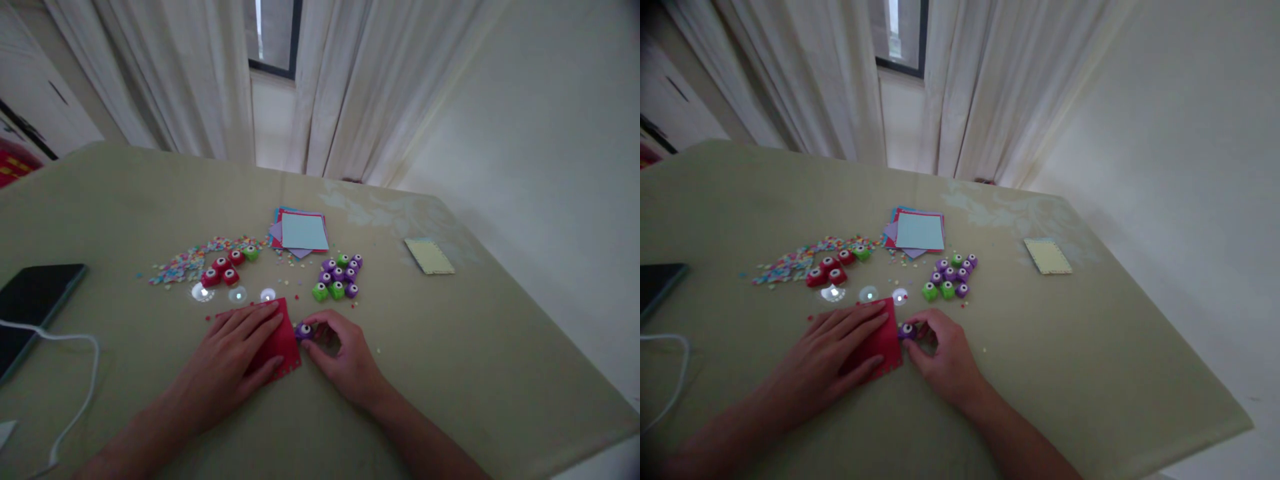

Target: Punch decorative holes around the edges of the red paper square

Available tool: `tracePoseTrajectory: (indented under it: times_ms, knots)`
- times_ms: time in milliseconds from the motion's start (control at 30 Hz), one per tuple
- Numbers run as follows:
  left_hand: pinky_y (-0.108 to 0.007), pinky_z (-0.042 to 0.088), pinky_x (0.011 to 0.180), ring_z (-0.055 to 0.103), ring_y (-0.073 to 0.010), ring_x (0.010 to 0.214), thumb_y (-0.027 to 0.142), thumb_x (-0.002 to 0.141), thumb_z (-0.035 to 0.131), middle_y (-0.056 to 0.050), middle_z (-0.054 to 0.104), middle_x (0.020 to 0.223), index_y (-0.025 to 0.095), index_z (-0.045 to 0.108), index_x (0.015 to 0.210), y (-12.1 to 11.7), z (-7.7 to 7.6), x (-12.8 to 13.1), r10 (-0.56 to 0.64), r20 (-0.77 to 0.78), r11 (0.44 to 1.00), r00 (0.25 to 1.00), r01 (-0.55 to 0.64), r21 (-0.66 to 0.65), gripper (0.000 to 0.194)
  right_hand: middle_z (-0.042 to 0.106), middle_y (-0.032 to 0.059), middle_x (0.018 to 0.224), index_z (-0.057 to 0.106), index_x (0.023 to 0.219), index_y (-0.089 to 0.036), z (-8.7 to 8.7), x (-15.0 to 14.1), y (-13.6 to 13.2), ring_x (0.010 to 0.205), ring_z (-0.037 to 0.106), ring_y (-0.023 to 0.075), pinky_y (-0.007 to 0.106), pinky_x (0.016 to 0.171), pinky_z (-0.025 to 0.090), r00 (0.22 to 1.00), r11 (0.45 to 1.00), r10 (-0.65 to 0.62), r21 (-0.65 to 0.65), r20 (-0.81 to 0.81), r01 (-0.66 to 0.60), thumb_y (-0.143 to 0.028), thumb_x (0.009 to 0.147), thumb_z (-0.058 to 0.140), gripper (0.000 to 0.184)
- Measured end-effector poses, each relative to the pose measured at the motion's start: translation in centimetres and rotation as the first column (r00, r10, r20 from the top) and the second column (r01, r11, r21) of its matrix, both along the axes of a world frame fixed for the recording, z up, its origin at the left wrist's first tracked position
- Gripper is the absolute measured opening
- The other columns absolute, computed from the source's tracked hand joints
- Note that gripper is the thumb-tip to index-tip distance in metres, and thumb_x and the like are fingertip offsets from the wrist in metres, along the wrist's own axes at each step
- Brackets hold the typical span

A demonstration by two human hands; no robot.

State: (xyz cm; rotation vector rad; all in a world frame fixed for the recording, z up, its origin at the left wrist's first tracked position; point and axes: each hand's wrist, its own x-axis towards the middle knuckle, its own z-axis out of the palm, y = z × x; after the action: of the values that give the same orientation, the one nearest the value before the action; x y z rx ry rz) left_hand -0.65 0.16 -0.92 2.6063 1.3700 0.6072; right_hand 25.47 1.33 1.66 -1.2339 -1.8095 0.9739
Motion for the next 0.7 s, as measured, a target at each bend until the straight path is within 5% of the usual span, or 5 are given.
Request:
tracePoseTrajectory:
  times_ms: [500,700]
  knots:
    - [-0.049,0.044,0.119,0.056,-0.0322,0.145,0.046,0.110,0.056,-0.009,0.055,0.167,0.025,0.048,0.165,-0.07,-0.19,0.14,0.038,-0.016,0.999,0.999,-0.038,0.033,0.059,0.080,0.0039,0.102,0.078,0.113,-0.022,0.58,0.29,0.10,0.086,0.073,0.0186,0.029,0.082,0.059,0.997,0.996,0.077,-0.037,-0.001,-0.077,-0.014,0.087,0.079,0.027]
    - [-0.050,0.043,0.120,0.051,-0.0331,0.148,0.045,0.112,0.051,-0.011,0.051,0.169,0.023,0.046,0.165,-0.20,-0.37,0.23,0.060,-0.045,0.996,0.997,-0.057,0.064,0.058,0.082,0.0043,0.107,0.078,0.114,-0.023,0.45,0.46,-0.03,0.099,0.075,0.0212,0.034,0.094,0.057,0.985,0.984,0.157,0.068,0.077,-0.163,-0.015,0.091,0.079,0.024]
